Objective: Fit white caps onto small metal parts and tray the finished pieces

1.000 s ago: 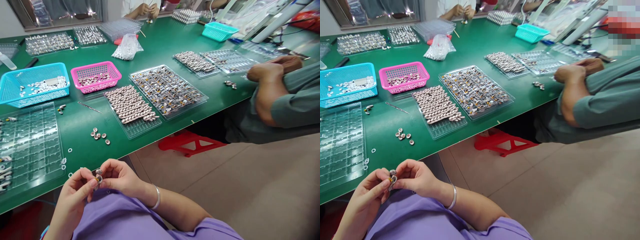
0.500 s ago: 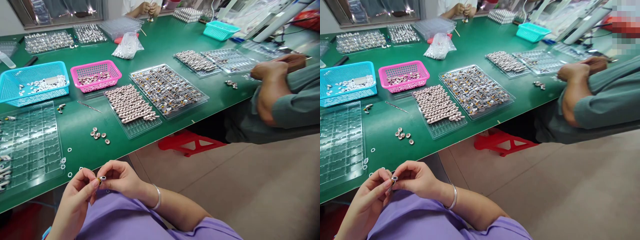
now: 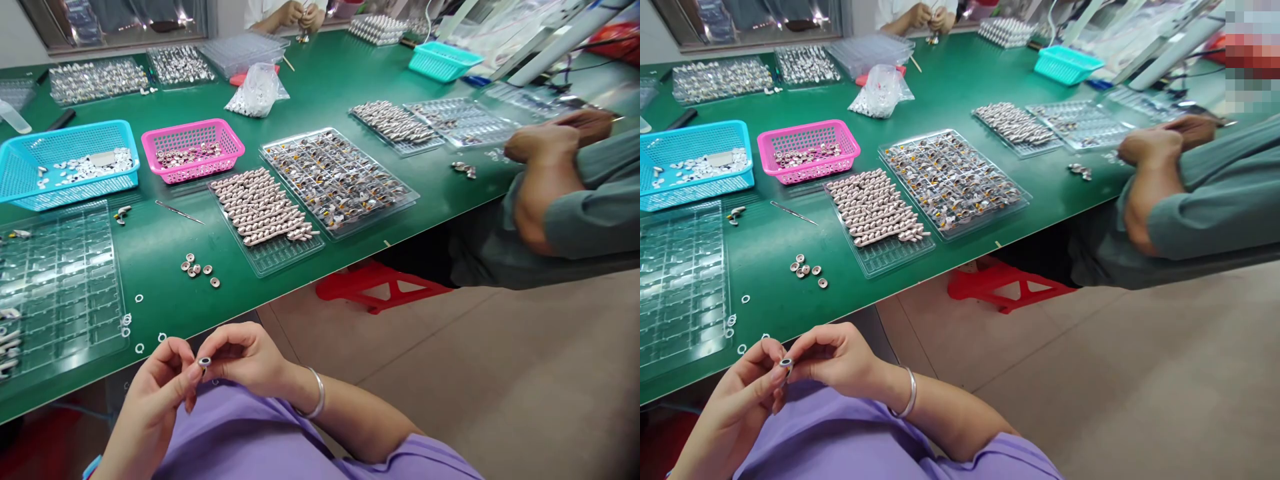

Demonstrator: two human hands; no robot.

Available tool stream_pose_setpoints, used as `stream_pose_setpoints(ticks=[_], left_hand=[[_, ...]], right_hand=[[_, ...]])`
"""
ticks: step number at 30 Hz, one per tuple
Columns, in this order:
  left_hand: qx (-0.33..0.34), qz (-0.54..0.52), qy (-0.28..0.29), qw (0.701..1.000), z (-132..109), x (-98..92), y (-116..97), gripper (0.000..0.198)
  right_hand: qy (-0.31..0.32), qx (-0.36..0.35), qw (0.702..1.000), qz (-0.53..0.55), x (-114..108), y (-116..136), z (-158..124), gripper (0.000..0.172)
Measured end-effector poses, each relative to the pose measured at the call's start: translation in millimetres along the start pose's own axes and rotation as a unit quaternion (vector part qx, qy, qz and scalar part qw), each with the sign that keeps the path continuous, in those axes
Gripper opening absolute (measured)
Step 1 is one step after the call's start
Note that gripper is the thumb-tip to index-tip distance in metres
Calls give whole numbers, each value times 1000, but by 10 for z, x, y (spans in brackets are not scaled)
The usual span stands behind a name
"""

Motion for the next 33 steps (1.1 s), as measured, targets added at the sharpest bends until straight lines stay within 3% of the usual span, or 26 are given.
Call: stream_pose_setpoints(ticks=[9, 14, 17, 21, 26, 29, 33], left_hand=[[55, 39, 16, 998, 89, -117, 48, 35], [150, 154, -21, 976, 40, -165, -21, 28], [201, 189, -62, 959, 10, -212, -57, 31], [183, 209, -24, 960, 25, -261, -31, 29], [257, 212, -54, 941, -20, -260, -67, 24], [208, 196, -55, 957, 10, -277, -74, 26], [86, 176, 57, 979, 141, -313, -17, 28]], right_hand=[[80, -103, 984, -123, -17, 71, 40, 15], [118, -109, 967, -199, -20, 158, 49, 14], [116, -110, 964, -211, -17, 184, 57, 14], [95, -106, 965, -222, -15, 183, 59, 14], [97, -160, 939, -290, 5, 207, 42, 8], [88, -172, 941, -277, 10, 230, 40, 8], [68, -162, 953, -248, 0, 224, 48, 17]])
Point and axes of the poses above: each hand's wrist, its own z-axis towards the middle knuckle, its own x-axis out of the palm, y = z × x, the point moved 2 cm from there along z, towards the middle knuckle, and after that the axes turned 7 degrees about -y, right-handed, at the moved point
